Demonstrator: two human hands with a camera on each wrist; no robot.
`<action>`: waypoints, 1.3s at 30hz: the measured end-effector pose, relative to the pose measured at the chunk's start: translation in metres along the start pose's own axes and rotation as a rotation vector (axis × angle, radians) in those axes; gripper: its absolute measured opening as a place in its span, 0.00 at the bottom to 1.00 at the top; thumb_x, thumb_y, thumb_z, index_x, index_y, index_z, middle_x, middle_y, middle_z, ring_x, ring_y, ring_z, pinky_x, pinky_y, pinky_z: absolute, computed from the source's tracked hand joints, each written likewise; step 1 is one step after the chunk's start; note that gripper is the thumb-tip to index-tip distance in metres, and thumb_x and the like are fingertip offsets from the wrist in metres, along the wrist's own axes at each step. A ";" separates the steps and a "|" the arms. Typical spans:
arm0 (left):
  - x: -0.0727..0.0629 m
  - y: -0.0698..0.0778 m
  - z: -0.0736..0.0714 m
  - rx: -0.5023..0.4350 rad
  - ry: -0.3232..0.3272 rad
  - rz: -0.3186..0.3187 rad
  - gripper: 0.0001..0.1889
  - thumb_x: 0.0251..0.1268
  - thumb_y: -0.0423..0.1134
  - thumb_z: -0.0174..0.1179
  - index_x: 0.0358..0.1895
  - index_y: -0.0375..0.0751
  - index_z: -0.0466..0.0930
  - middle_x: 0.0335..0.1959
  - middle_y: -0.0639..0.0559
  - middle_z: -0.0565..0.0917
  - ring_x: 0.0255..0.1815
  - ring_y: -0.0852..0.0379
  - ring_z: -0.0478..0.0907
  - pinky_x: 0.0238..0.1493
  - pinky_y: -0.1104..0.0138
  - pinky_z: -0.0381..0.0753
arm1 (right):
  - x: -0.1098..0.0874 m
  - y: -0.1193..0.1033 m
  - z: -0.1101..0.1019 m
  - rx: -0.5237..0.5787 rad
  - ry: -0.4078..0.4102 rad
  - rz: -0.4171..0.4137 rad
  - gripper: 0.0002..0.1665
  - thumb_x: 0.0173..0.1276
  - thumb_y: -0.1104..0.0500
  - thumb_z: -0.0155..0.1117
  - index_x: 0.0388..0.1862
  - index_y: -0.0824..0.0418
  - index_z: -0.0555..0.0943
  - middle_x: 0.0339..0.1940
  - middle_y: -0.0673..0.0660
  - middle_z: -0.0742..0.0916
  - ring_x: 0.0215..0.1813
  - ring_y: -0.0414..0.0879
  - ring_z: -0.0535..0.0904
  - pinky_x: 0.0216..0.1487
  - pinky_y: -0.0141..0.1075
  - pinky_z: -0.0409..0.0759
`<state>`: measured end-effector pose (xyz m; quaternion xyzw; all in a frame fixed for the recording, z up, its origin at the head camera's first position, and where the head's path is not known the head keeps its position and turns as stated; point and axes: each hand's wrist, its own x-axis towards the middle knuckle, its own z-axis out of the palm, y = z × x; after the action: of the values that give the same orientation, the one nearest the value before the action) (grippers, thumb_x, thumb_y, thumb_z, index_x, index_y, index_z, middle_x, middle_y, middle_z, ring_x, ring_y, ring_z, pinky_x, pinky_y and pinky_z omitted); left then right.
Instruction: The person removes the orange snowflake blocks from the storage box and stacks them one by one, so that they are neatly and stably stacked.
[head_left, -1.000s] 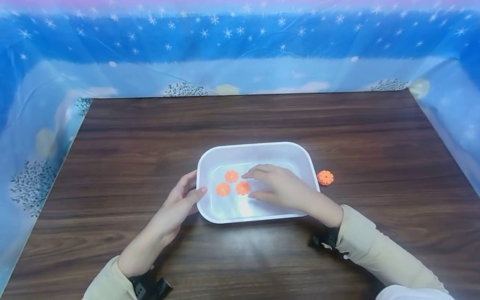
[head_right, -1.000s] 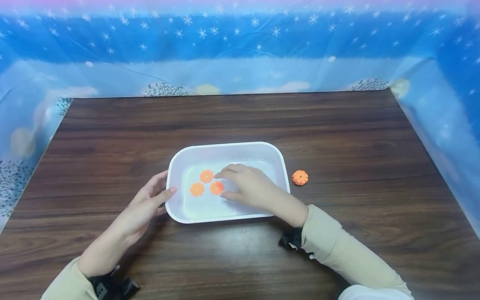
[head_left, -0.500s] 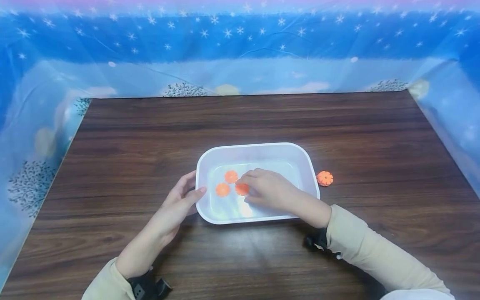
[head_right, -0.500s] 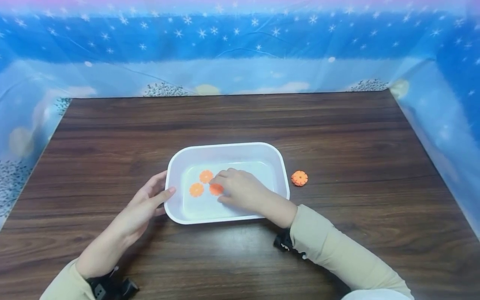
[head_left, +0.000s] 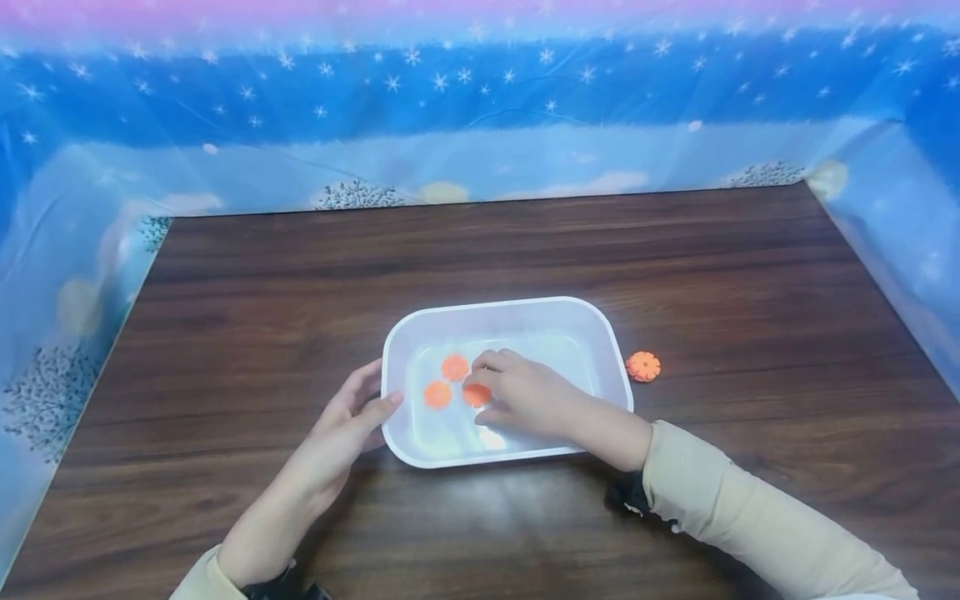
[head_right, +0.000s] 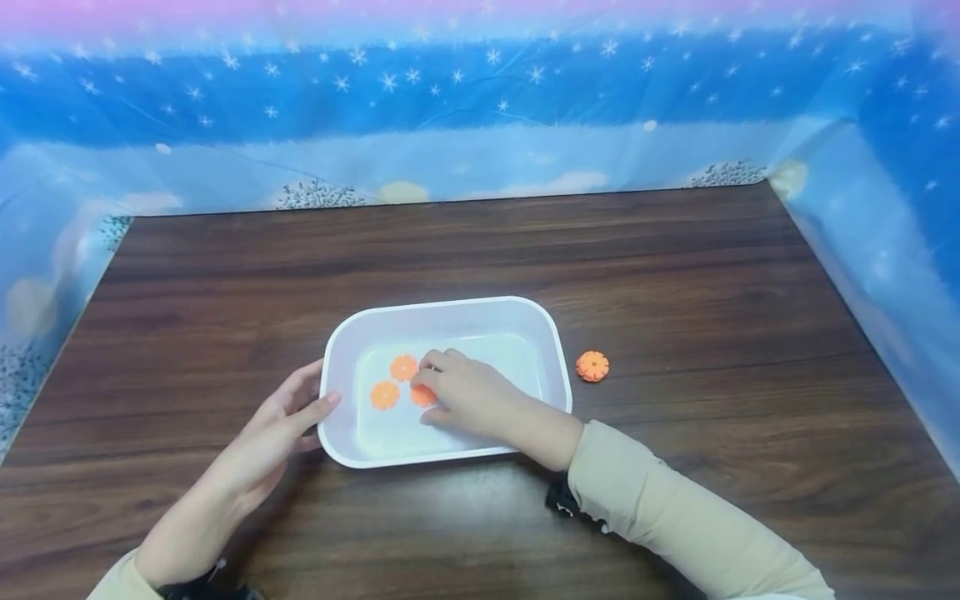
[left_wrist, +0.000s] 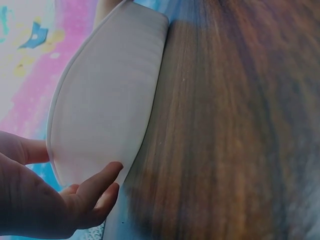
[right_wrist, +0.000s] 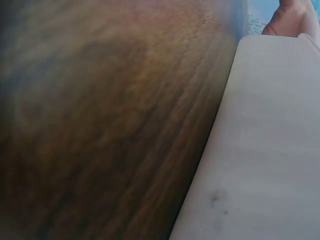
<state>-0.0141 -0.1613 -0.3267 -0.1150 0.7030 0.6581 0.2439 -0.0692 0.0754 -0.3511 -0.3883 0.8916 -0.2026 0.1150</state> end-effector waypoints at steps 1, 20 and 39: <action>0.000 0.000 0.000 -0.003 0.002 0.001 0.33 0.69 0.45 0.53 0.73 0.48 0.48 0.70 0.46 0.57 0.67 0.46 0.62 0.62 0.51 0.65 | 0.001 0.000 0.000 0.012 -0.003 0.005 0.22 0.58 0.53 0.70 0.50 0.58 0.81 0.50 0.54 0.80 0.52 0.47 0.74 0.55 0.36 0.74; 0.000 -0.001 0.001 -0.005 -0.006 -0.003 0.32 0.69 0.45 0.52 0.72 0.49 0.49 0.70 0.45 0.56 0.68 0.45 0.59 0.64 0.48 0.62 | -0.001 0.001 -0.002 0.109 0.011 0.046 0.20 0.54 0.57 0.73 0.46 0.57 0.82 0.43 0.51 0.80 0.46 0.44 0.75 0.45 0.35 0.74; -0.002 -0.001 0.000 0.029 -0.003 -0.004 0.33 0.69 0.47 0.51 0.73 0.49 0.47 0.70 0.44 0.57 0.69 0.44 0.59 0.64 0.47 0.61 | 0.002 0.001 -0.001 0.145 -0.002 0.071 0.17 0.53 0.58 0.73 0.42 0.59 0.80 0.39 0.51 0.79 0.40 0.43 0.72 0.46 0.35 0.73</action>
<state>-0.0120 -0.1618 -0.3270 -0.1118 0.7120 0.6475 0.2477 -0.0716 0.0748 -0.3511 -0.3473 0.8876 -0.2620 0.1510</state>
